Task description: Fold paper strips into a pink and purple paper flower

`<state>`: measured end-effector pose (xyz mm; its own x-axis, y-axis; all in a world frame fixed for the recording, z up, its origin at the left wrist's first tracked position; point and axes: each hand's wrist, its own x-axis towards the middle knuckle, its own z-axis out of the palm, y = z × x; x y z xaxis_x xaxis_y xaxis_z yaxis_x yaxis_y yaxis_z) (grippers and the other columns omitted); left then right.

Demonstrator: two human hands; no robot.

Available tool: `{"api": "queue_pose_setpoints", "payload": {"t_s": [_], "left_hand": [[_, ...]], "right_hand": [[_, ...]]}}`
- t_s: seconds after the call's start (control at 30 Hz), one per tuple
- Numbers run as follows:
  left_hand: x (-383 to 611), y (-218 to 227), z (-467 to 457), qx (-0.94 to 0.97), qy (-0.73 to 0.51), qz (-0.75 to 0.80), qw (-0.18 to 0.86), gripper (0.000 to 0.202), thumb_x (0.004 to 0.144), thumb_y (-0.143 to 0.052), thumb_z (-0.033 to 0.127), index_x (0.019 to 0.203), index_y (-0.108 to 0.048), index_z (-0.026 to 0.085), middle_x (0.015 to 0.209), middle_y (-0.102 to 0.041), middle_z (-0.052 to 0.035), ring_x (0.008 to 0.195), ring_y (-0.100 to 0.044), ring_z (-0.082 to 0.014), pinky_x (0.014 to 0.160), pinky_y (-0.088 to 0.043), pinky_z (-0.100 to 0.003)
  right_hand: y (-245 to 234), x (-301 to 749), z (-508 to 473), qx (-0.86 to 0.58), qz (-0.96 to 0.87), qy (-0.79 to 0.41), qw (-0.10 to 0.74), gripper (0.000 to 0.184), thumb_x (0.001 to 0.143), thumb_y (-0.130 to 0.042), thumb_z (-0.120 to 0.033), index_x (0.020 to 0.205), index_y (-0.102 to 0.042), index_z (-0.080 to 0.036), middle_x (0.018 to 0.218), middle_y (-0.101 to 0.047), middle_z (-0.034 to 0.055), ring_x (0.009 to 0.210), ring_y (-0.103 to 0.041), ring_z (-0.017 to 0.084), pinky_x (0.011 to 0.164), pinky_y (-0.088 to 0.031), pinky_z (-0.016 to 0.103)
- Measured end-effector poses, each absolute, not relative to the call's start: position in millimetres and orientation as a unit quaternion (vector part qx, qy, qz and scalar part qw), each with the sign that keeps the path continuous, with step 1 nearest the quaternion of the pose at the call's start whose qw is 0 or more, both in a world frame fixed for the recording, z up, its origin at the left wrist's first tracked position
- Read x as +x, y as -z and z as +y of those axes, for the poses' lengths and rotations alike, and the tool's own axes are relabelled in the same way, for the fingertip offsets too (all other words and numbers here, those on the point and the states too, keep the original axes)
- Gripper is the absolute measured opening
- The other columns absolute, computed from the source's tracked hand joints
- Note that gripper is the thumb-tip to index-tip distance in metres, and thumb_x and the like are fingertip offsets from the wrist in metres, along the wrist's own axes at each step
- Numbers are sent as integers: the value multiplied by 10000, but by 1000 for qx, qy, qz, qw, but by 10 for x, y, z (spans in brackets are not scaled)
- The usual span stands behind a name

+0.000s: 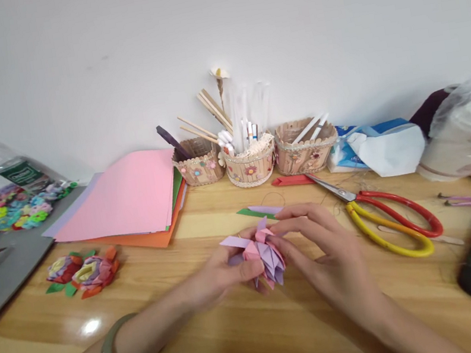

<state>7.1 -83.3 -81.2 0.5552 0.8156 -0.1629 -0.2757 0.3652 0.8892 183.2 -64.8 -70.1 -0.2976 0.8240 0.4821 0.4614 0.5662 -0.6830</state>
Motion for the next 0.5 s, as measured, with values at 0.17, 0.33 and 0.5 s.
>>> {"api": "queue_pose_setpoints", "payload": {"t_s": [0.17, 0.33, 0.5], "left_hand": [[102, 819, -832, 587, -440, 376, 566, 477, 735, -608, 246, 1196, -488, 222, 1221, -522, -79, 1125, -477, -206, 966, -355, -330], [103, 840, -857, 673, -442, 387, 450, 412, 752, -583, 209, 1159, -521, 218, 1140, -540, -98, 1101, -476, -209, 985, -334, -362], [95, 789, -853, 640, -456, 378, 490, 367, 743, -596, 294, 1097, -575, 201, 1138, -532, -103, 1120, -454, -224, 991, -324, -375]], "right_hand": [[602, 1816, -642, -481, -696, -407, 343, 234, 822, -486, -382, 708, -589, -207, 670, -562, 9, 615, -506, 141, 545, -394, 258], [613, 1776, -612, -463, -597, -590, 285, 323, 760, -555, -453, 607, -551, -168, 563, -498, -22, 498, -423, 82, 463, -341, 206], [637, 1740, -626, -470, -551, -628, 286, 306, 730, -591, -447, 626, -558, -162, 568, -535, -20, 499, -478, 81, 490, -392, 209]]}}
